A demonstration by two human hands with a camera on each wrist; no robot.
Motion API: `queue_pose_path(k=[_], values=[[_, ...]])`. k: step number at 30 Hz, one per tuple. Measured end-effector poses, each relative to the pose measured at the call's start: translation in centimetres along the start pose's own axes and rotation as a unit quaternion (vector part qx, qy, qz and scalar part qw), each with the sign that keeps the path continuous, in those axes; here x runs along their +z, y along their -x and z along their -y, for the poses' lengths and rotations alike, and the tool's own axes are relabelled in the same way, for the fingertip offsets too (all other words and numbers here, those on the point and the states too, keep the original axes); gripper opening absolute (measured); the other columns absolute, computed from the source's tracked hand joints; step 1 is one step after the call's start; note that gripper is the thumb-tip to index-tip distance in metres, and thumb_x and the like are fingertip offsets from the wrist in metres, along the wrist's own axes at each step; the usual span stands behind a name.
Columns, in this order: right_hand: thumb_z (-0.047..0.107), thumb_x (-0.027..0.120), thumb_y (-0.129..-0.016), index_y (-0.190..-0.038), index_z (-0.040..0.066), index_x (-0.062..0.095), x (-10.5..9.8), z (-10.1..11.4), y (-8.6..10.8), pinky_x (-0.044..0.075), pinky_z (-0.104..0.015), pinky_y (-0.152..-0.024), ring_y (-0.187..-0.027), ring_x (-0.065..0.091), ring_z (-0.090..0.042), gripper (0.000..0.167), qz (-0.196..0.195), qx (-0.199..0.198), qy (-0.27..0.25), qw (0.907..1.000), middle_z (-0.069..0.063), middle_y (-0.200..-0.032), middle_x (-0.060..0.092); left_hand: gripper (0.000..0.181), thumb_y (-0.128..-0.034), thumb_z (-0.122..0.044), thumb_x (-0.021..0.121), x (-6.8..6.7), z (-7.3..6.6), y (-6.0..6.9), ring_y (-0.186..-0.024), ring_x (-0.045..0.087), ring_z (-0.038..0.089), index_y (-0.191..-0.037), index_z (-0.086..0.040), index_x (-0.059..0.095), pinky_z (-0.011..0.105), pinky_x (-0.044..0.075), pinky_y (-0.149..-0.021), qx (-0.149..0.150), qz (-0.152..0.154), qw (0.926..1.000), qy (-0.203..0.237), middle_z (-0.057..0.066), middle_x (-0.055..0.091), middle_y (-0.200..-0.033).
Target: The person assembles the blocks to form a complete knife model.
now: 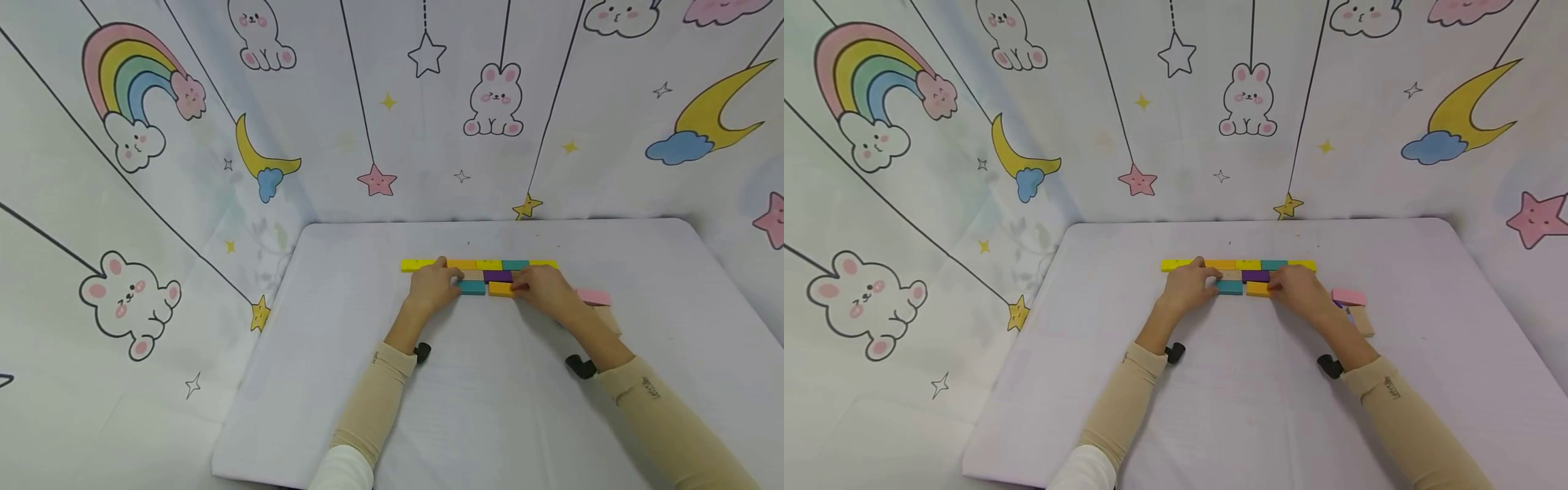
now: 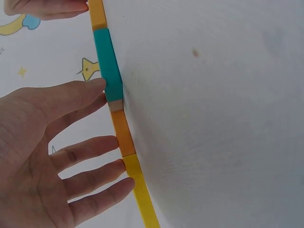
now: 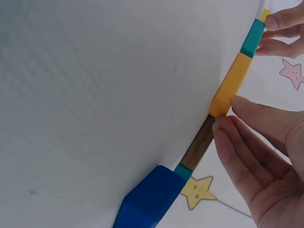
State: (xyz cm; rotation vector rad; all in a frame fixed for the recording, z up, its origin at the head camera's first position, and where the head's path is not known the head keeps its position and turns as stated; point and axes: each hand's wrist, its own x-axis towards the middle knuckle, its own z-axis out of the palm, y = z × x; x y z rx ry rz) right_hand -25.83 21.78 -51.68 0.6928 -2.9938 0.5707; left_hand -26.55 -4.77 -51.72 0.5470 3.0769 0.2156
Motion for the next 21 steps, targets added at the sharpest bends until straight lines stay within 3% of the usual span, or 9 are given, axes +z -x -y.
queue_pose_path(k=[21], values=[[0.004,0.081,-0.089,-0.103,0.0,0.082,0.18,0.83,-0.47,0.058,-0.051,-0.089,-0.098,0.069,-0.034,0.014,0.0,-0.006,-0.008,1.0,-0.015,-0.102,0.075,0.031,-0.0985,-0.04,0.071,-0.12,-0.1,0.19,-0.079,0.06,0.014,-0.129,-0.036,0.074,0.027,0.056,-0.066,0.001,-0.007,1.0,-0.002,0.0,0.062,-0.124]])
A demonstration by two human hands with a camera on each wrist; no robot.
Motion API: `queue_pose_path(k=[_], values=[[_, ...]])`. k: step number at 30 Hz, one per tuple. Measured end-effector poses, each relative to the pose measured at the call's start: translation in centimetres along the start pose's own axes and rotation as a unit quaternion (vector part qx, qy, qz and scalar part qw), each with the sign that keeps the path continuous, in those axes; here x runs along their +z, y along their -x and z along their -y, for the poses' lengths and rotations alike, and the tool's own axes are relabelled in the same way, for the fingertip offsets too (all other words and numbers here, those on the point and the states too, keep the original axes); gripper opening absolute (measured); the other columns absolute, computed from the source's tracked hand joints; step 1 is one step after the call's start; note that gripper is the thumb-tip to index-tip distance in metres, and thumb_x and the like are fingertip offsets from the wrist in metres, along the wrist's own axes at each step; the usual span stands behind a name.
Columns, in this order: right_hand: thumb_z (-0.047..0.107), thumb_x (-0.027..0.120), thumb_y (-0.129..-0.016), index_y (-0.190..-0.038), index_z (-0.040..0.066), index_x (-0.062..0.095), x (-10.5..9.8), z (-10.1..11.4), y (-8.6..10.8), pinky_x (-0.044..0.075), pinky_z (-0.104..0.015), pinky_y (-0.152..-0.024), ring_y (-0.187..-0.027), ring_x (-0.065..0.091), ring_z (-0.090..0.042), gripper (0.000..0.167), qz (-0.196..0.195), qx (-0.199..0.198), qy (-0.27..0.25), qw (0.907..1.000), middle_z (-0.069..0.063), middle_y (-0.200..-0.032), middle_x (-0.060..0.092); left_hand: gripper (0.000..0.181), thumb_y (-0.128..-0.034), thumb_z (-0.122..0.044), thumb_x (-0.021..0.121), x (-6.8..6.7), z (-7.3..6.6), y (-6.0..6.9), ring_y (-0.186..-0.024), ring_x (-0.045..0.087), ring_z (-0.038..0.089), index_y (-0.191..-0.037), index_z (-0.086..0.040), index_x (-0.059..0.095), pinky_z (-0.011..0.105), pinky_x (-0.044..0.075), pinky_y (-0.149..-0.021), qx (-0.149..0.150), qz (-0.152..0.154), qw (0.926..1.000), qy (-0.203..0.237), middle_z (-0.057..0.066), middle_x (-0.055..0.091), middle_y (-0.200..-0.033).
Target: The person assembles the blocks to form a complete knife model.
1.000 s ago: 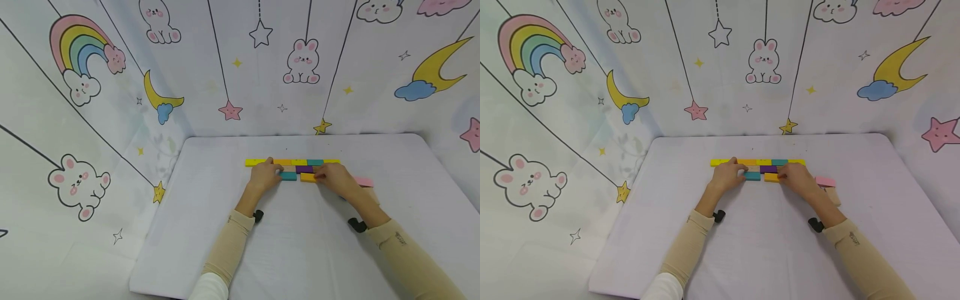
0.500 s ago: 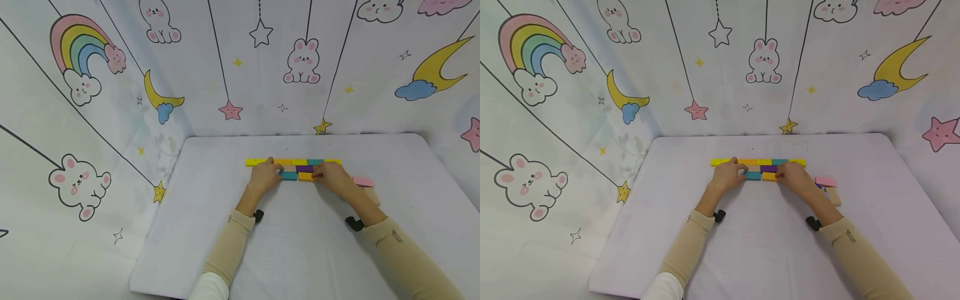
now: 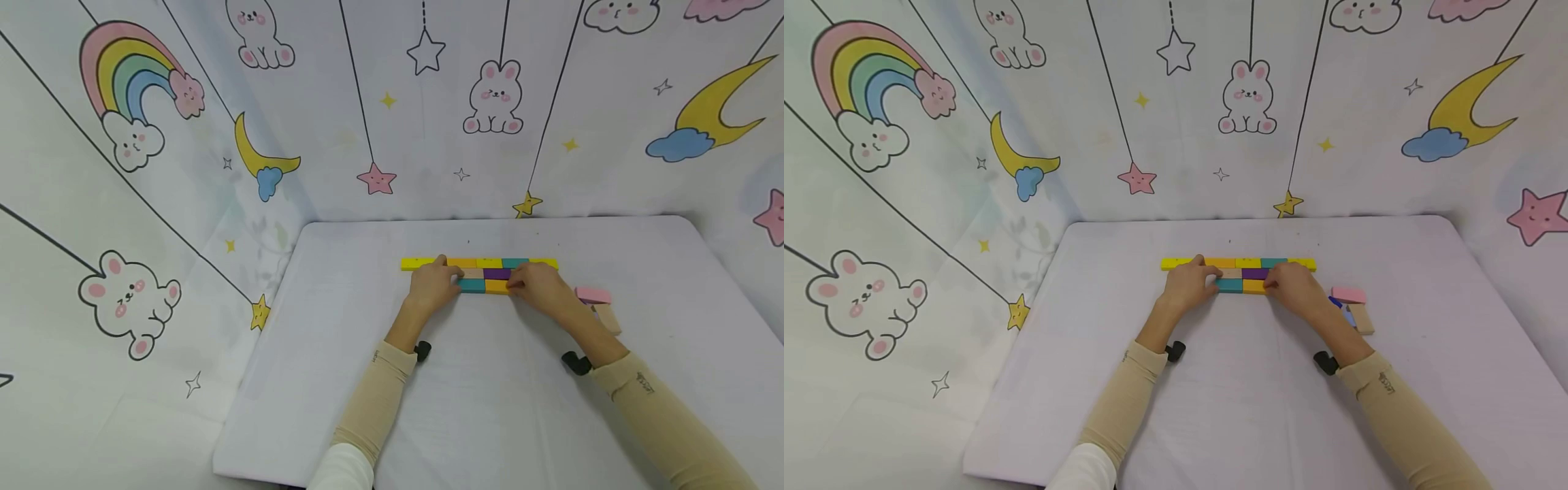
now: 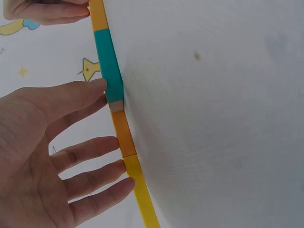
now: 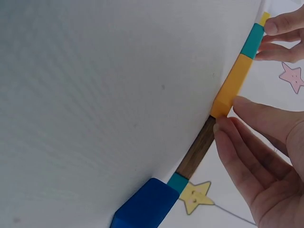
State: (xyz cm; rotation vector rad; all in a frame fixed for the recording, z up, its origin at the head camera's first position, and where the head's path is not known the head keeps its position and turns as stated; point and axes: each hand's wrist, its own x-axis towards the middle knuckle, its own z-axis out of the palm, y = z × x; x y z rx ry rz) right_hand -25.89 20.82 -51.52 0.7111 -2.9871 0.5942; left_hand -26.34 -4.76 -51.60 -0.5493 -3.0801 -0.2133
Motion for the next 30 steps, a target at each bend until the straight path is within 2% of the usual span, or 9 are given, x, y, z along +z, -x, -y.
queue_pose_path(k=[7,16,23,30], values=[[0.004,0.081,-0.09,-0.099,0.003,0.083,-0.2,-0.4,0.6,0.059,-0.05,-0.086,-0.096,0.07,-0.033,0.01,-0.019,-0.005,-0.004,0.9998,-0.014,-0.102,0.075,0.033,-0.0985,-0.04,0.071,0.0,-0.2,-0.1,-0.081,0.061,0.015,-0.131,-0.037,0.073,0.029,0.057,-0.066,-0.002,0.002,1.0,0.004,0.001,0.062,-0.128],[0.006,0.08,-0.091,-0.105,0.003,0.082,-1.4,-1.0,2.1,0.057,-0.051,-0.082,-0.096,0.07,-0.034,0.014,-0.022,0.007,0.004,0.9997,-0.014,-0.104,0.077,0.032,-0.0979,-0.038,0.071,0.1,-0.1,-0.1,-0.081,0.061,0.016,-0.13,-0.036,0.074,0.03,0.057,-0.066,-0.008,0.006,0.9999,0.013,0.0,0.061,-0.126],[0.007,0.082,-0.089,-0.102,0.0,0.081,-2.2,-1.7,3.3,0.058,-0.049,-0.077,-0.086,0.069,-0.028,0.015,-0.03,0.006,0.024,0.9992,-0.012,-0.095,0.076,0.032,-0.0982,-0.038,0.071,0.1,-0.1,-0.2,-0.083,0.062,0.017,-0.13,-0.035,0.074,0.031,0.058,-0.069,-0.009,0.007,0.9998,0.017,0.002,0.061,-0.13],[0.009,0.08,-0.091,-0.105,0.001,0.08,-3.1,-2.1,4.8,0.058,-0.048,-0.078,-0.086,0.067,-0.025,0.016,-0.001,0.042,0.023,0.9988,-0.008,-0.093,0.074,0.032,-0.0981,-0.039,0.071,0.1,-0.1,-0.2,-0.082,0.062,0.017,-0.13,-0.036,0.074,0.031,0.058,-0.069,-0.011,0.01,0.9998,0.016,0.001,0.061,-0.127]])
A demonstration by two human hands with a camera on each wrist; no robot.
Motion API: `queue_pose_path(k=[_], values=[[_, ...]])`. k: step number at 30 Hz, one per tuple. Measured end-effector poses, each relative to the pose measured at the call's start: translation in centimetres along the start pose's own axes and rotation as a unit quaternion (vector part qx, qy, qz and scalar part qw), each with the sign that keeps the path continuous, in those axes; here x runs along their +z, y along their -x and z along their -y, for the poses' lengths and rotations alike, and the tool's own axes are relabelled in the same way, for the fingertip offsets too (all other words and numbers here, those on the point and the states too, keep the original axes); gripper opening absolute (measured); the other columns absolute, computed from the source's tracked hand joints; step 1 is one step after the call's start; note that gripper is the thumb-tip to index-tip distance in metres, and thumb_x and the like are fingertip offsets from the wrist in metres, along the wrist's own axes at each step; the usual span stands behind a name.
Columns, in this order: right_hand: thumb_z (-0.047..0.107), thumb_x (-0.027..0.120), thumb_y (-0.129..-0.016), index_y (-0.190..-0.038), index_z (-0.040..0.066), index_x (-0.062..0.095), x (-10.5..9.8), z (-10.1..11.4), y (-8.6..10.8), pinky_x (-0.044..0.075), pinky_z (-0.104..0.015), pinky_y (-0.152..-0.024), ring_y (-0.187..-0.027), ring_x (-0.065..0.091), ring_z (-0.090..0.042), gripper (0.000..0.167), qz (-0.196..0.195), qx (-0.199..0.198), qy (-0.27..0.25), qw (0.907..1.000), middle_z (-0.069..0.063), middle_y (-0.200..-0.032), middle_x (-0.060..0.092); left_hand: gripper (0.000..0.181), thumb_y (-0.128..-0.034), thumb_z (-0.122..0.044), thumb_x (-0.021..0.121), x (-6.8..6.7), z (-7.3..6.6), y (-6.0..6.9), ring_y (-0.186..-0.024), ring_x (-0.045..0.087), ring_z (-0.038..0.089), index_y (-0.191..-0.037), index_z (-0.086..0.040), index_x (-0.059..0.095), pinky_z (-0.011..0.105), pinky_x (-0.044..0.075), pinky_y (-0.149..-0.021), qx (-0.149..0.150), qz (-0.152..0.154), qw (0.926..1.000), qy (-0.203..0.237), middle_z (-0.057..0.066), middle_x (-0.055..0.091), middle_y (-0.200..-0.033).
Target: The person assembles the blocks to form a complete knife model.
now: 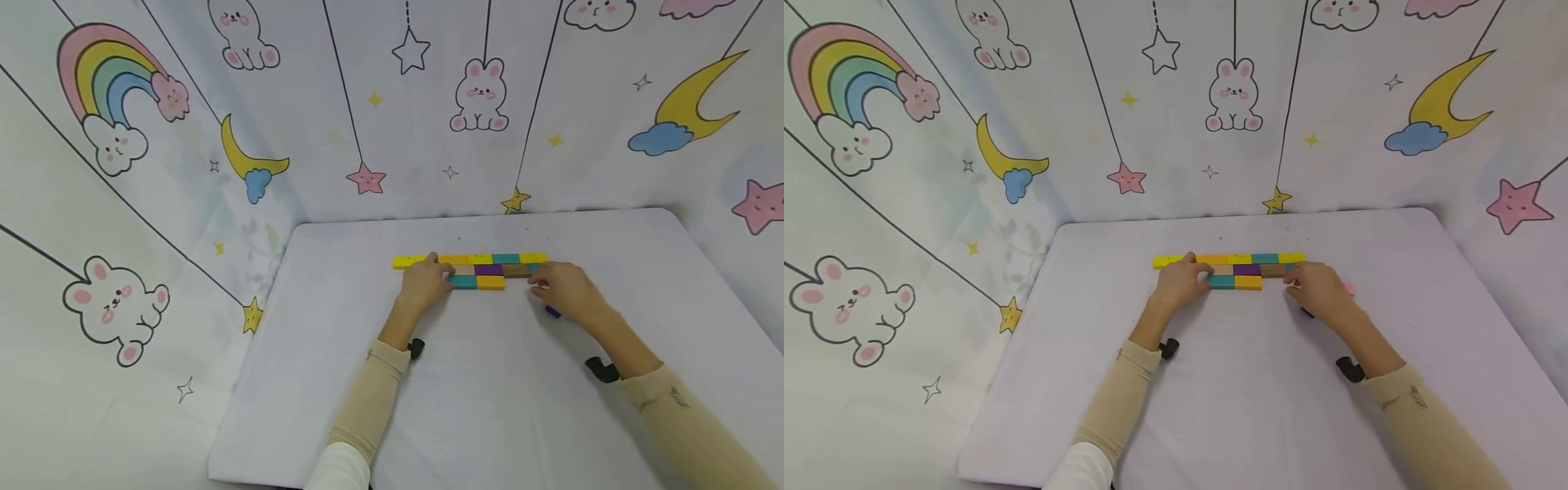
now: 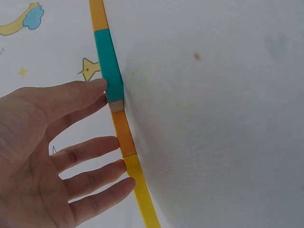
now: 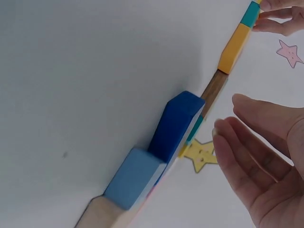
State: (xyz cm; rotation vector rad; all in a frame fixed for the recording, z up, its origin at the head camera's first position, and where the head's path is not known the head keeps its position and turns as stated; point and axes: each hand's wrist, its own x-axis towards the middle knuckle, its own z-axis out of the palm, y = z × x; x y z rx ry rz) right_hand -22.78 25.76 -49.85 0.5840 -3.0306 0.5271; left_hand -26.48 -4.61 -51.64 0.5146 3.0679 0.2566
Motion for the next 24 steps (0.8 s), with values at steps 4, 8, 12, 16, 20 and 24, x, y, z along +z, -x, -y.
queue_pose_path(k=[4,8,12,16,20,24], values=[[0.009,0.08,-0.091,-0.106,0.001,0.079,-0.2,-0.4,0.8,0.058,-0.049,-0.08,-0.087,0.067,-0.026,0.017,0.011,0.016,0.009,0.9998,-0.009,-0.095,0.074,0.032,-0.0983,-0.039,0.071,-0.1,0.0,0.0,-0.08,0.061,0.017,-0.131,-0.036,0.073,0.031,0.057,-0.067,0.0,0.001,1.0,-0.003,0.001,0.061,-0.126],[0.007,0.08,-0.09,-0.104,-0.001,0.079,-0.4,-0.9,1.7,0.058,-0.05,-0.08,-0.086,0.069,-0.027,0.017,0.001,0.014,0.017,0.9998,-0.012,-0.097,0.075,0.032,-0.0982,-0.04,0.071,0.0,0.0,0.0,-0.079,0.061,0.017,-0.13,-0.036,0.074,0.031,0.058,-0.067,0.002,0.0,1.0,-0.003,0.001,0.061,-0.126],[0.007,0.081,-0.088,-0.103,-0.001,0.079,-0.5,-1.4,2.5,0.058,-0.052,-0.08,-0.086,0.069,-0.029,0.017,-0.011,0.007,0.02,0.9997,-0.015,-0.099,0.075,0.032,-0.0982,-0.039,0.071,-0.1,0.0,0.0,-0.08,0.061,0.018,-0.13,-0.036,0.074,0.032,0.058,-0.068,0.001,-0.002,1.0,-0.003,0.002,0.061,-0.128],[0.007,0.082,-0.087,-0.103,-0.002,0.079,-0.5,-1.9,3.2,0.057,-0.054,-0.083,-0.092,0.071,-0.035,0.018,-0.017,0.003,0.02,0.9996,-0.017,-0.101,0.076,0.032,-0.0984,-0.038,0.071,-0.1,-0.1,-0.1,-0.08,0.061,0.018,-0.13,-0.035,0.074,0.032,0.058,-0.069,-0.001,0.002,1.0,-0.002,0.003,0.06,-0.129],[0.007,0.082,-0.087,-0.105,-0.003,0.079,-0.5,-2.3,3.8,0.056,-0.057,-0.087,-0.1,0.071,-0.04,0.02,-0.012,0.005,0.02,0.9997,-0.019,-0.105,0.076,0.032,-0.0984,-0.038,0.071,-0.2,-0.2,0.0,-0.08,0.061,0.018,-0.131,-0.035,0.074,0.032,0.058,-0.068,-0.003,0.005,1.0,0.002,0.003,0.06,-0.129],[0.005,0.081,-0.088,-0.106,-0.004,0.078,-0.6,-2.5,4.3,0.054,-0.059,-0.09,-0.104,0.07,-0.044,0.021,-0.011,0.006,0.024,0.9996,-0.022,-0.109,0.074,0.032,-0.0982,-0.038,0.071,-0.2,-0.2,0.1,-0.081,0.061,0.018,-0.13,-0.036,0.074,0.033,0.058,-0.069,-0.004,0.004,1.0,0.001,0.003,0.061,-0.13]])
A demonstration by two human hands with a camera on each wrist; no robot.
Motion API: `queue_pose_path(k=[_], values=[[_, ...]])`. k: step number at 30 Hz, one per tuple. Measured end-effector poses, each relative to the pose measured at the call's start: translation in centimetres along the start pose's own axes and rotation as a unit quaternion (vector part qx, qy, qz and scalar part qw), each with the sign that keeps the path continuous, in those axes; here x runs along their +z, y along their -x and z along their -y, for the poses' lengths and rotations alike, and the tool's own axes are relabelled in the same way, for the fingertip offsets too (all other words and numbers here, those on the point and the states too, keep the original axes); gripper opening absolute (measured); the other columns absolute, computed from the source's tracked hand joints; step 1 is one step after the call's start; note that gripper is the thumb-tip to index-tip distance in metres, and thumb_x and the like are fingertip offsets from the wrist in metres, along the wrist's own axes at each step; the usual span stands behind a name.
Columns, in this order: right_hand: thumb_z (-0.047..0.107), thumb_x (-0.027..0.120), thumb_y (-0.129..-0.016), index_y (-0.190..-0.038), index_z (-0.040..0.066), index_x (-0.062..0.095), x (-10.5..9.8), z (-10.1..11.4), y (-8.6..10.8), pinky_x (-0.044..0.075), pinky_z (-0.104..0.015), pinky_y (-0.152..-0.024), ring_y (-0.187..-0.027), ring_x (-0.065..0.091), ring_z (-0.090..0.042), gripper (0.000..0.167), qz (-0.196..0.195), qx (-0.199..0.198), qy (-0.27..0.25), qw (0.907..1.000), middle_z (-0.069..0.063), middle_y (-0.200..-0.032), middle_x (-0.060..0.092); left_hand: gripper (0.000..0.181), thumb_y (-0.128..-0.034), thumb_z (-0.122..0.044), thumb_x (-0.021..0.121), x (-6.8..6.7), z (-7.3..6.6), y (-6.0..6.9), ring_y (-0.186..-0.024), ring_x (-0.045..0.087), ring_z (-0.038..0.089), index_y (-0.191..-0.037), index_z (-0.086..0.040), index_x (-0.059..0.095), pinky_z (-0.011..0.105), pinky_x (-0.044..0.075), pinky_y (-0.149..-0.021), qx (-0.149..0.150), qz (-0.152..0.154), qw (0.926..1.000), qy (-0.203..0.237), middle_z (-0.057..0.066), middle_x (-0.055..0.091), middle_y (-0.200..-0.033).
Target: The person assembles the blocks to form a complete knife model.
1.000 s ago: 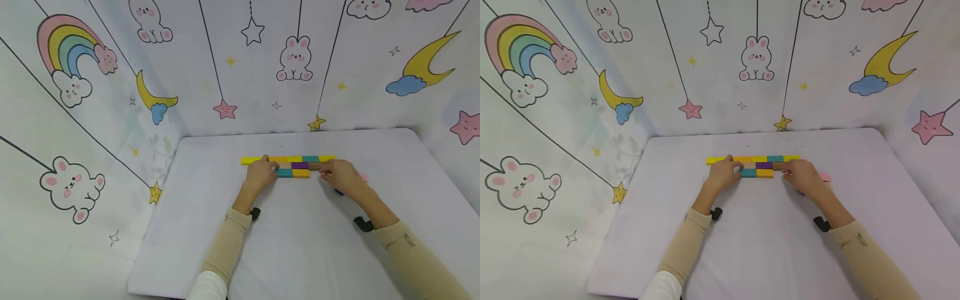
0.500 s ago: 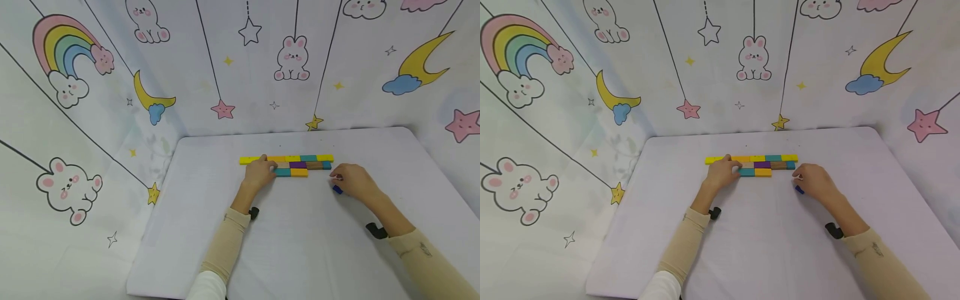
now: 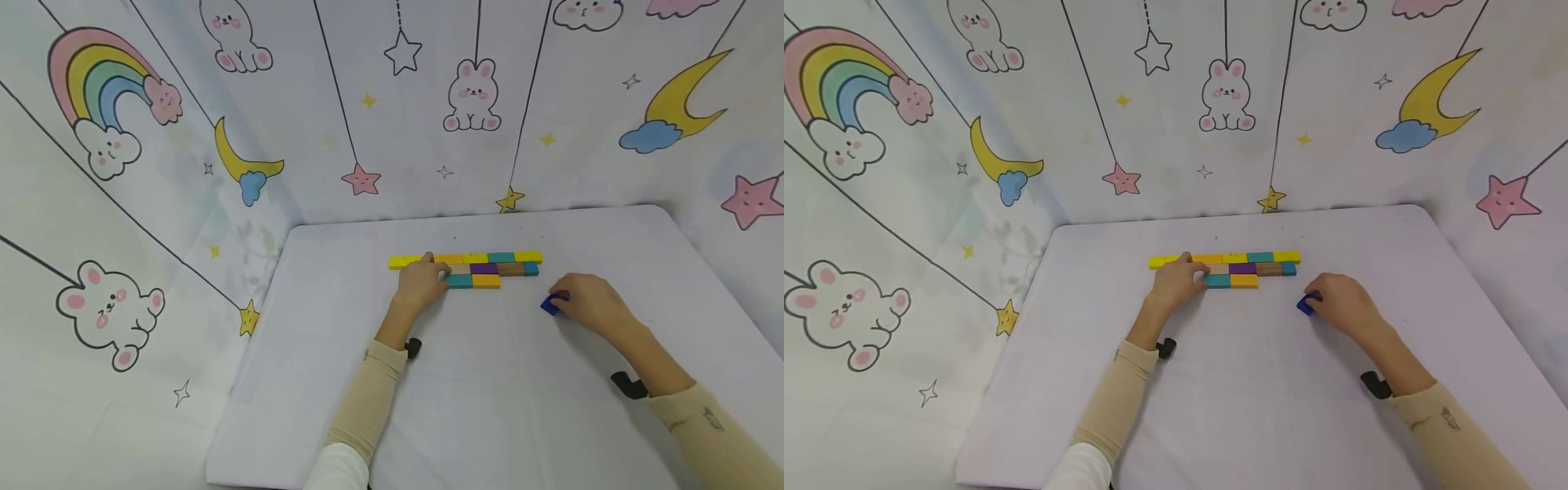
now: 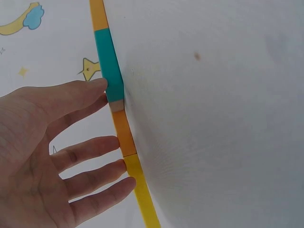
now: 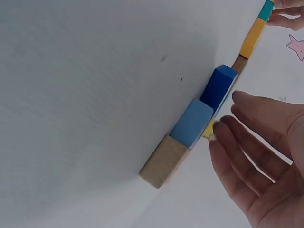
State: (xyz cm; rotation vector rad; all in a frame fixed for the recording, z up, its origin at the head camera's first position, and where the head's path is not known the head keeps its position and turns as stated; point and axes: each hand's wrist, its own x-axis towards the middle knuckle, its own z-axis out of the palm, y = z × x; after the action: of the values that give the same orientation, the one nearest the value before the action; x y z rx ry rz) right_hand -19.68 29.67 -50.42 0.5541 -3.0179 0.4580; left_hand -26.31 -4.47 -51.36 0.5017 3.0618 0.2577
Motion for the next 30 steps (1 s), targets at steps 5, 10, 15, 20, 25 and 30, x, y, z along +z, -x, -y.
queue_pose_path(k=[5,10,15,20,25,30], values=[[0.003,0.081,-0.085,-0.108,-0.005,0.078,0.1,-0.3,0.4,0.053,-0.061,-0.093,-0.112,0.066,-0.049,0.024,-0.006,-0.004,0.007,0.9999,-0.028,-0.118,0.071,0.032,-0.0983,-0.039,0.071,0.2,0.2,0.0,-0.083,0.061,0.018,-0.13,-0.036,0.073,0.032,0.059,-0.071,0.001,-0.002,1.0,-0.002,0.003,0.061,-0.129],[0.001,0.08,-0.084,-0.109,-0.004,0.078,0.3,-0.7,0.7,0.053,-0.062,-0.093,-0.114,0.064,-0.049,0.025,-0.012,-0.012,0.011,0.9998,-0.028,-0.121,0.07,0.033,-0.0983,-0.04,0.071,0.3,0.3,-0.1,-0.083,0.062,0.017,-0.131,-0.037,0.073,0.031,0.058,-0.069,0.002,-0.002,1.0,-0.007,0.003,0.06,-0.13],[-0.003,0.079,-0.082,-0.109,-0.003,0.079,0.4,-1.2,0.9,0.053,-0.06,-0.093,-0.113,0.064,-0.048,0.027,-0.019,-0.03,0.019,0.9992,-0.027,-0.121,0.071,0.034,-0.0981,-0.04,0.071,0.4,0.4,-0.1,-0.079,0.06,0.017,-0.132,-0.037,0.073,0.03,0.057,-0.066,0.002,-0.001,1.0,-0.007,0.002,0.061,-0.128],[-0.003,0.082,-0.081,-0.109,-0.001,0.08,0.4,-1.3,0.9,0.053,-0.059,-0.092,-0.112,0.064,-0.046,0.028,-0.021,-0.04,0.025,0.9987,-0.025,-0.122,0.071,0.034,-0.0985,-0.04,0.071,0.3,0.3,0.0,-0.08,0.06,0.016,-0.132,-0.036,0.073,0.029,0.057,-0.067,0.003,0.001,1.0,-0.008,0.002,0.06,-0.128],[0.0,0.084,-0.082,-0.111,0.0,0.08,0.6,-1.3,0.8,0.053,-0.059,-0.092,-0.113,0.064,-0.045,0.029,-0.019,-0.042,0.024,0.9987,-0.023,-0.12,0.072,0.033,-0.0988,-0.04,0.07,0.2,0.3,0.0,-0.08,0.059,0.016,-0.131,-0.036,0.073,0.03,0.057,-0.069,0.007,0.0,1.0,-0.005,0.002,0.06,-0.127],[0.001,0.085,-0.082,-0.11,0.0,0.08,0.8,-1.0,0.4,0.054,-0.059,-0.092,-0.111,0.066,-0.044,0.028,-0.014,-0.045,0.017,0.9988,-0.022,-0.116,0.073,0.032,-0.0987,-0.039,0.07,0.2,0.3,-0.1,-0.079,0.059,0.017,-0.131,-0.036,0.073,0.03,0.057,-0.068,0.009,-0.002,0.9999,-0.004,0.002,0.061,-0.126]])
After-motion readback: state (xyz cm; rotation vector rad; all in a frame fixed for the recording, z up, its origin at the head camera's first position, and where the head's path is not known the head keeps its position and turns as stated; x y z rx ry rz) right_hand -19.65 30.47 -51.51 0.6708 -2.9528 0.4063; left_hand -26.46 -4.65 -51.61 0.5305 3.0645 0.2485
